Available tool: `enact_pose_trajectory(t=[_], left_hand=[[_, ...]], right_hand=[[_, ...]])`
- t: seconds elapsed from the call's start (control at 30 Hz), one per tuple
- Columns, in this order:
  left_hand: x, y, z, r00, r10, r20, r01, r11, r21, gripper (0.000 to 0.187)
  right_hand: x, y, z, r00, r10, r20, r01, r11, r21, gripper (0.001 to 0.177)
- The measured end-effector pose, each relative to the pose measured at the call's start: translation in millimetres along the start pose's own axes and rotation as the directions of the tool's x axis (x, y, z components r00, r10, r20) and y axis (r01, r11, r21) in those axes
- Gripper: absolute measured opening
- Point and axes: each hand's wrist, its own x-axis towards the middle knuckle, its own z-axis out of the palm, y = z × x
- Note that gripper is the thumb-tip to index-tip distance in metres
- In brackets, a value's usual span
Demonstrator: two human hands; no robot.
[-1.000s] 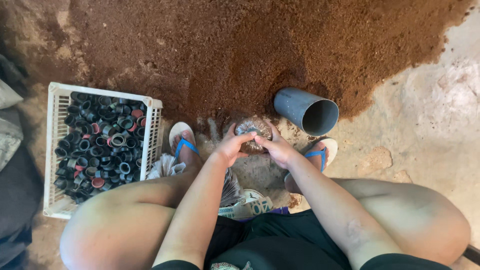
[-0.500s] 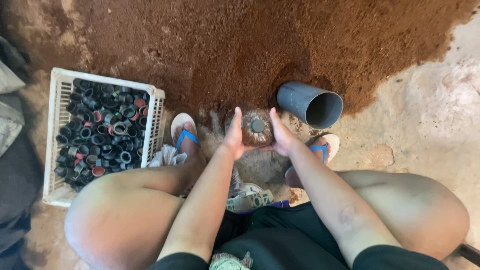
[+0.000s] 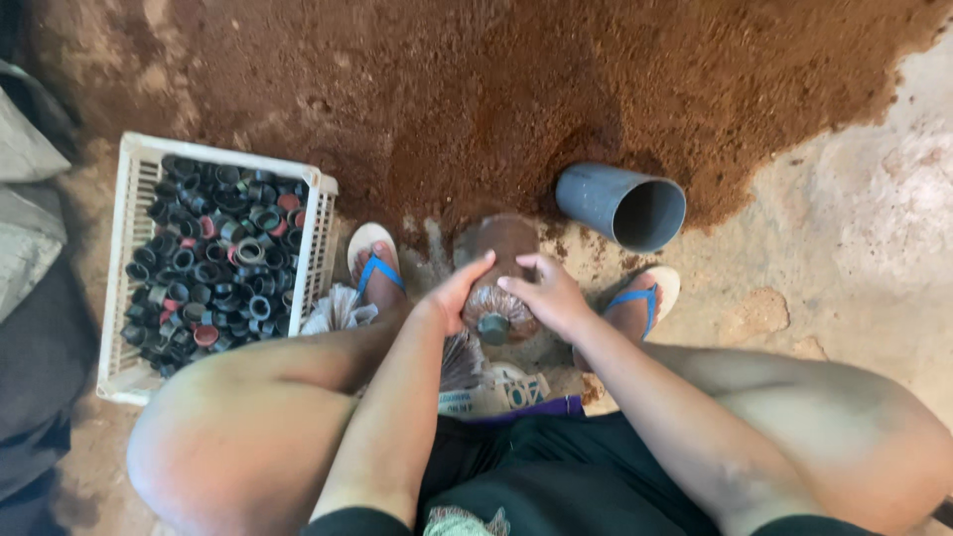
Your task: The person, while sitting on the floor, uses a plastic sleeve and a cylindrical guide to pack substrate into a clear plastic bag. The person uses their hands to scoop the substrate, press it into the bag, and then secures the top with a black plastic ring.
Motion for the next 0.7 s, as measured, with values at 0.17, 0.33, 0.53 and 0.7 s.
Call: enact_pose_trajectory(t=[0.17,0.33,0.53,0.7], left_hand=[[-23,28,10,0.998,-0.052,0.028,0.05,0.997,0.061,0.094],[-31,60,13,0.964,0.238,0.121,-0.264,0.913,0.31,0.082],[-68,66,42,0.785,0.594,0.173,-0.415,0.299,0.859,0.13],[-7,48,22,0.738,0.674,-0.028,-0.649,0.72,0.247,0.065]], right_hand=[[-27,-34,-37,0.99,-0.117,0.076,0.114,0.992,0.049,0.058],[3,-39,-76,1.0,0.013,0.018,-0.019,0.918,0.395,0.083],[13,-52,-92,0.98,-0.139,0.146,0.038,0.838,0.545,0.119],[5,-81,-100,0.931,-0.33,-0.156,0.345,0.935,0.078,0.082]])
